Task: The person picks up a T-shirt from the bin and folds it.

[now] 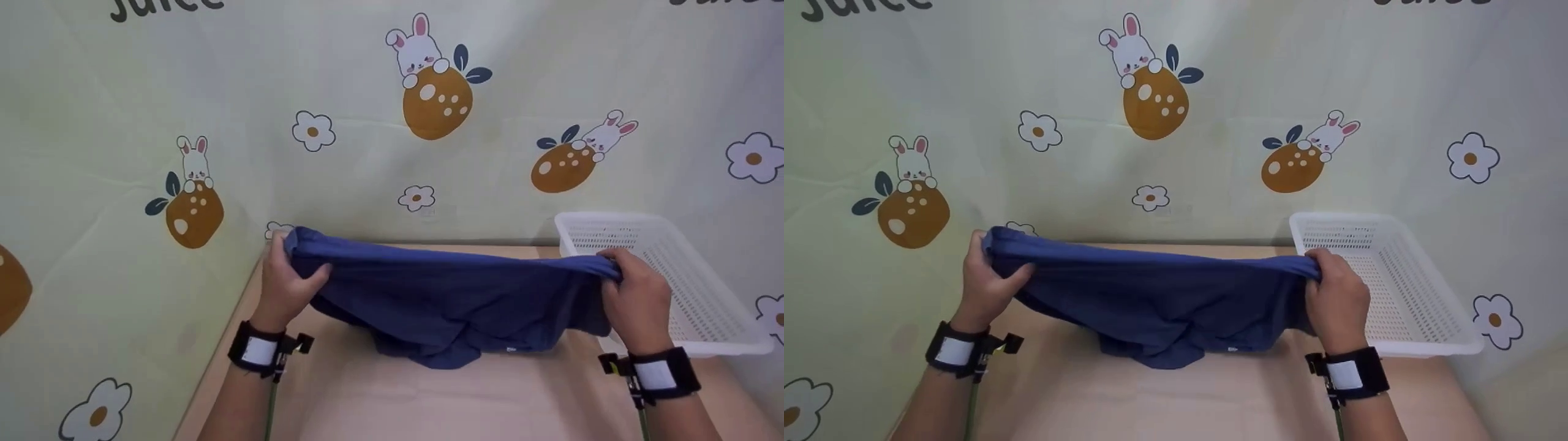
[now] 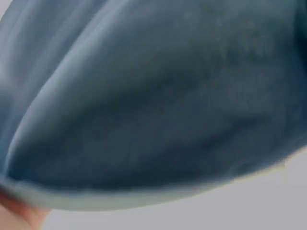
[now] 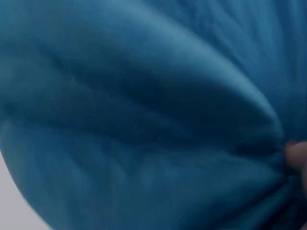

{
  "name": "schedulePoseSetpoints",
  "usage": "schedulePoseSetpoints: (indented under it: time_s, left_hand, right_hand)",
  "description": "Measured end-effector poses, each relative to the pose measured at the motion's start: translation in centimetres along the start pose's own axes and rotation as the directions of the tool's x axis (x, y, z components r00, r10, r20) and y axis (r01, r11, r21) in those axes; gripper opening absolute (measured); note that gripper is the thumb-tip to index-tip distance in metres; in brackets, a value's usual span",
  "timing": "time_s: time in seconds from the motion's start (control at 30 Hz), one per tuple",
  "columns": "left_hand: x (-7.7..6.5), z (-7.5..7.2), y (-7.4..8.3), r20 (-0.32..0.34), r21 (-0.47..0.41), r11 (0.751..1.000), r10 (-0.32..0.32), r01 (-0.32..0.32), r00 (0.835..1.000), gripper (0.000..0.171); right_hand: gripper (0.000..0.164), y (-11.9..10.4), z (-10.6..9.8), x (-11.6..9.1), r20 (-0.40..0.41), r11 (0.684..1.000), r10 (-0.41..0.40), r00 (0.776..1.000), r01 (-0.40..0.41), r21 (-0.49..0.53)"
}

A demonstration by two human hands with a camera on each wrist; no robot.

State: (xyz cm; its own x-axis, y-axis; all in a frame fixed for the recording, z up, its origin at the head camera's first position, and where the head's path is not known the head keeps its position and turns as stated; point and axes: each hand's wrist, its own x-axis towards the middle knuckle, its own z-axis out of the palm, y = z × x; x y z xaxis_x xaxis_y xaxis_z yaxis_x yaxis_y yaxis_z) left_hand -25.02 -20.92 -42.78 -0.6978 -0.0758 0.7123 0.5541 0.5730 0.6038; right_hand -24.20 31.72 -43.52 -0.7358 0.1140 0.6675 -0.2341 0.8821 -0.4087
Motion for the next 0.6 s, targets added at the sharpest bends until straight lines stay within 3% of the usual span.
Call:
schedulePoseSetpoints:
  time_s: [0.07,0.13,0.23,0.3,0.33,0.37,0.43,0.53,0.6]
  left_hand:
    - [-0.4,-0.3,-0.3,0.109,0.064,0.997,-0.042,0.035,0.993,0.031]
    - [-1.1,-0.6,-0.8,0.242,0.117,0.99,-0.108,0.082,0.964,0.018]
    - [-2.4,-1.3,-2.2,0.435,0.127,0.978,-0.205,0.166,0.877,0.017]
    - [-3.3,-1.9,-3.5,0.515,0.099,0.966,-0.254,0.237,0.819,0.015]
    - [-3.7,-2.2,-4.1,0.539,0.082,0.96,-0.269,0.269,0.798,0.014]
    - [-4.1,-2.4,-4.8,0.552,0.061,0.953,-0.28,0.296,0.785,0.01]
    - [-4.5,-2.7,-6.0,0.559,0.015,0.937,-0.297,0.349,0.774,0.006]
    - [-4.9,-2.6,-7.1,0.522,-0.088,0.888,-0.345,0.451,0.78,0.018]
    - [-4.9,-2.2,-7.2,0.47,-0.169,0.846,-0.383,0.507,0.795,0.023]
  right_hand:
    - [0.022,0.5,-0.1,-0.5,0.128,0.998,0.045,0.991,-0.04,-0.04]
    - [0.021,1.3,-0.3,-1.1,0.315,0.995,0.085,0.945,-0.068,-0.066]
    - [0.016,2.7,-0.6,-2.3,0.554,0.992,0.124,0.824,-0.099,-0.074]
    - [0.017,3.6,-1.0,-2.9,0.633,0.991,0.132,0.763,-0.119,-0.065]
    - [0.021,4.0,-1.2,-3.2,0.65,0.99,0.138,0.747,-0.132,-0.057]
    - [0.025,4.3,-1.4,-3.4,0.654,0.987,0.147,0.742,-0.153,-0.048]
    - [0.033,4.9,-1.7,-3.7,0.64,0.982,0.155,0.752,-0.191,-0.014]
    - [0.037,5.3,-1.9,-3.9,0.6,0.967,0.155,0.785,-0.246,0.071]
    - [0.031,5.2,-1.7,-3.9,0.56,0.958,0.13,0.818,-0.25,0.143]
